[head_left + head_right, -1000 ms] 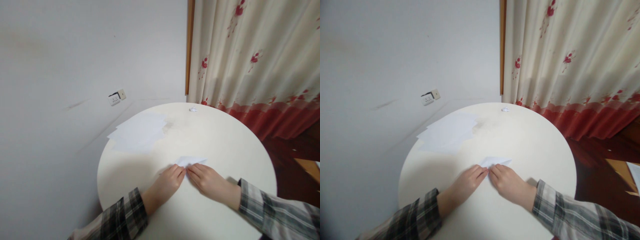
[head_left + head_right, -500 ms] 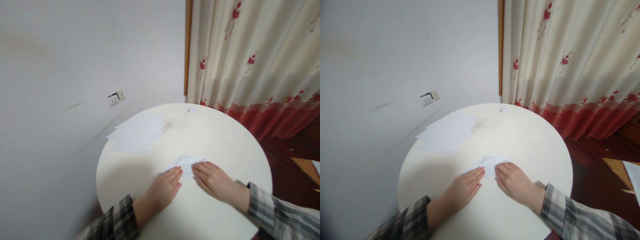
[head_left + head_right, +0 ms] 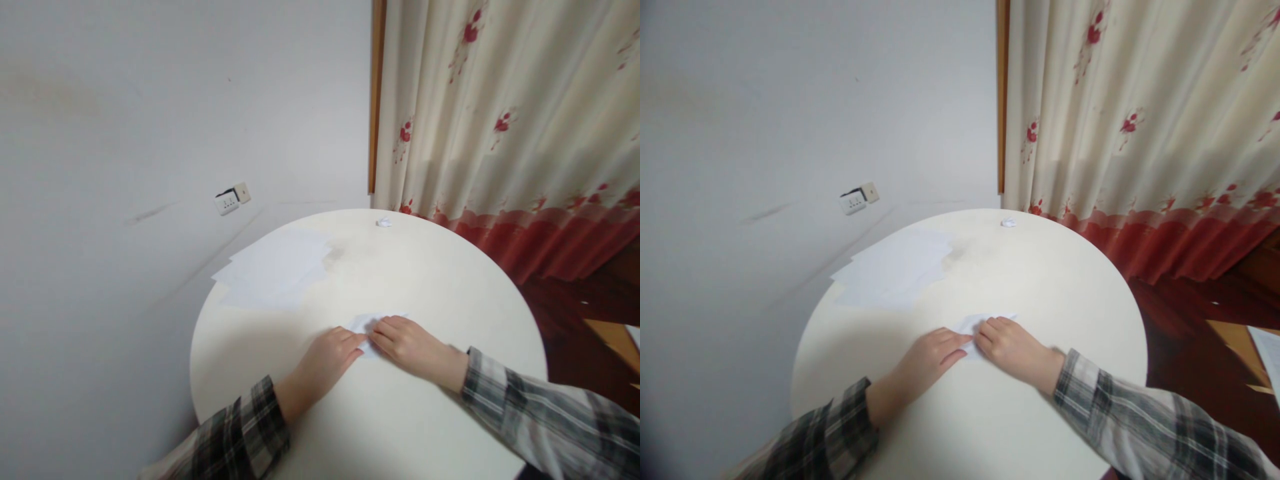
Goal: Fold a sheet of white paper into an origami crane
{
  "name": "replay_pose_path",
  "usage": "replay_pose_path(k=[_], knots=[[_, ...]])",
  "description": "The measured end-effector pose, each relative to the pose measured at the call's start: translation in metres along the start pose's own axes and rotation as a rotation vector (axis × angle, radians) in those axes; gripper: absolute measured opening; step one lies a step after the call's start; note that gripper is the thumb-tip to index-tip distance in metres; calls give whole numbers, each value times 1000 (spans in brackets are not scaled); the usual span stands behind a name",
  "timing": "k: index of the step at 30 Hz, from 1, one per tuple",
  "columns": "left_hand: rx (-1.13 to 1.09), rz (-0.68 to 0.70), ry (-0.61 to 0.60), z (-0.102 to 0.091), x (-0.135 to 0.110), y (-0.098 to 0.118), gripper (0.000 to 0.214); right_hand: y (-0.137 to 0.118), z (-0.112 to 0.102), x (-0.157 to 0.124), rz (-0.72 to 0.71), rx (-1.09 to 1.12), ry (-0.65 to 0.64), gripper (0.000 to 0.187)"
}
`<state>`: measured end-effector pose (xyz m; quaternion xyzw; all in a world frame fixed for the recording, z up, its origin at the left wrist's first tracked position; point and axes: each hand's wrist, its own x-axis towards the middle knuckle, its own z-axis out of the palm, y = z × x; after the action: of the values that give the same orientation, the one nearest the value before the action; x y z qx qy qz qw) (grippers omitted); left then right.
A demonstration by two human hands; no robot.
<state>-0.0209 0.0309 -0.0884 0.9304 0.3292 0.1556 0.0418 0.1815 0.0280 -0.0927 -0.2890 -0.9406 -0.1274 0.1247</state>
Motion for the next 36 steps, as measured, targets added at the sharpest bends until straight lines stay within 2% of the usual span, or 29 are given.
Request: replay_pose_path(k=[5,9,13,15,19,24,27,30,33,36], knots=[[-42,-79,22,5,-1,4,15,4,-3,3,-63,-3,-37,17],[-29,-92,34,6,0,11,16,7,-1,4,-67,15,-33,16],[-3,-117,65,7,1,15,17,8,0,5,-16,95,4,12],[21,-117,80,7,2,15,16,8,-1,4,11,134,20,14],[44,-106,92,3,7,13,26,7,-3,2,40,201,46,20],[2,-156,114,0,8,9,24,9,-4,4,97,245,66,24],[-96,-207,118,-1,11,4,21,13,-7,7,122,300,59,27],[-252,-288,120,-3,16,-2,19,19,-13,7,171,449,69,26],[-492,-401,117,-5,22,-10,16,27,-19,5,271,686,81,29],[-784,-496,41,-6,25,-20,17,33,-25,3,327,874,87,31]])
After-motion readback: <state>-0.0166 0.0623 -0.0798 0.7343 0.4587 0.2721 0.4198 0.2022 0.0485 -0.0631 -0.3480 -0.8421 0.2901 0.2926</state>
